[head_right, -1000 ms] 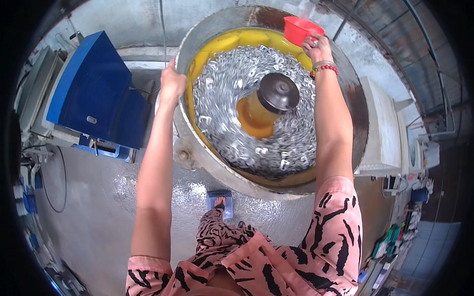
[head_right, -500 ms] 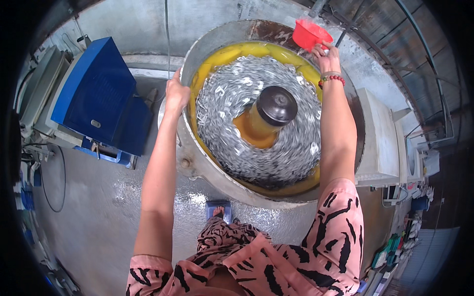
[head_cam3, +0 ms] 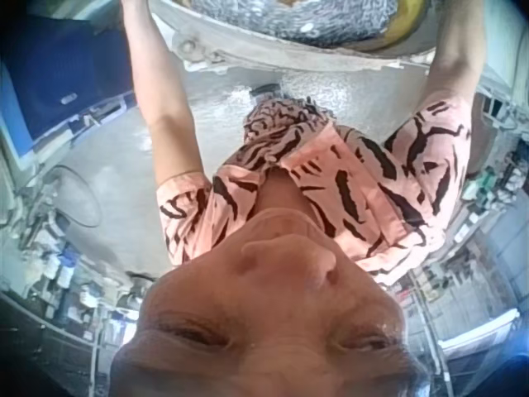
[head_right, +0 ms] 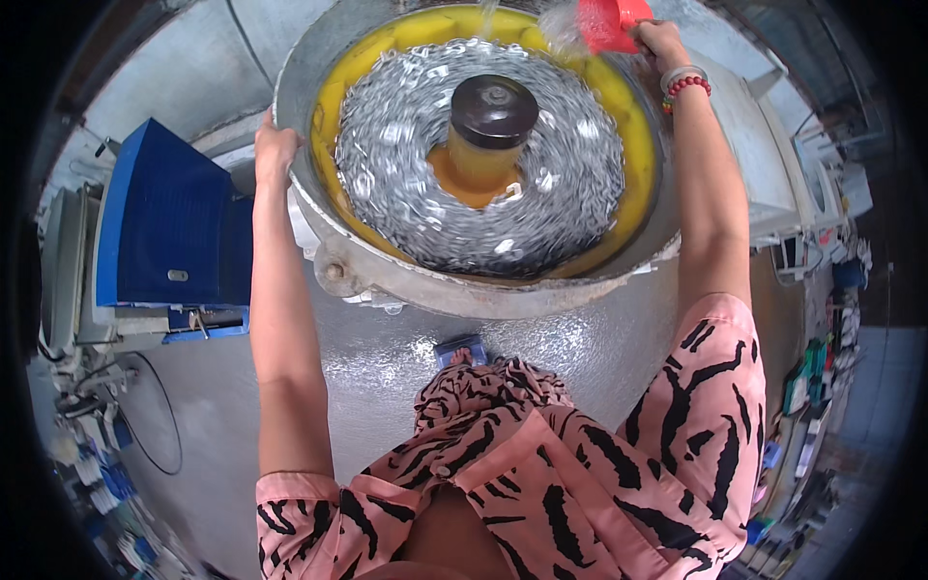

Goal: The person adds a scoop of water into a rotating vibratory finishing machine containing metal parts and media, then turns off the machine using a control panel.

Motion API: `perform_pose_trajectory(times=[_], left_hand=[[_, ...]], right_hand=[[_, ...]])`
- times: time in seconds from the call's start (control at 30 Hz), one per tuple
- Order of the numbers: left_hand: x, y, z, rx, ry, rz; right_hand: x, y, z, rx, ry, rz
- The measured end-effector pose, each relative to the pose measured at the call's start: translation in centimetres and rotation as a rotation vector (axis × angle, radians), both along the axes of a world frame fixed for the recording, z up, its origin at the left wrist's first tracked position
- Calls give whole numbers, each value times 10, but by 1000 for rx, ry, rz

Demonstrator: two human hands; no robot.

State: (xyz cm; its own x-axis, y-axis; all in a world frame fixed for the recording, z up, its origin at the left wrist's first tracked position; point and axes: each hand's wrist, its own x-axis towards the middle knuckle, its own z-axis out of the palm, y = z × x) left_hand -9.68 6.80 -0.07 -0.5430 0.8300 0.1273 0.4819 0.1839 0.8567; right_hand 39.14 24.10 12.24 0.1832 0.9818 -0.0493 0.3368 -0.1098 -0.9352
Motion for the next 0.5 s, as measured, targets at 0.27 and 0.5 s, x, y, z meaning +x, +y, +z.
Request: perform_pose_trajectory(times=[0.27, 0.5], left_hand=[[-2, -1, 3, -13, -91, -41], [-16, 17, -6, -54, -171, -42]], right_hand=[[22, -102, 29, 84, -1286, 411], [-11, -197, 65, 74, -1104, 565]])
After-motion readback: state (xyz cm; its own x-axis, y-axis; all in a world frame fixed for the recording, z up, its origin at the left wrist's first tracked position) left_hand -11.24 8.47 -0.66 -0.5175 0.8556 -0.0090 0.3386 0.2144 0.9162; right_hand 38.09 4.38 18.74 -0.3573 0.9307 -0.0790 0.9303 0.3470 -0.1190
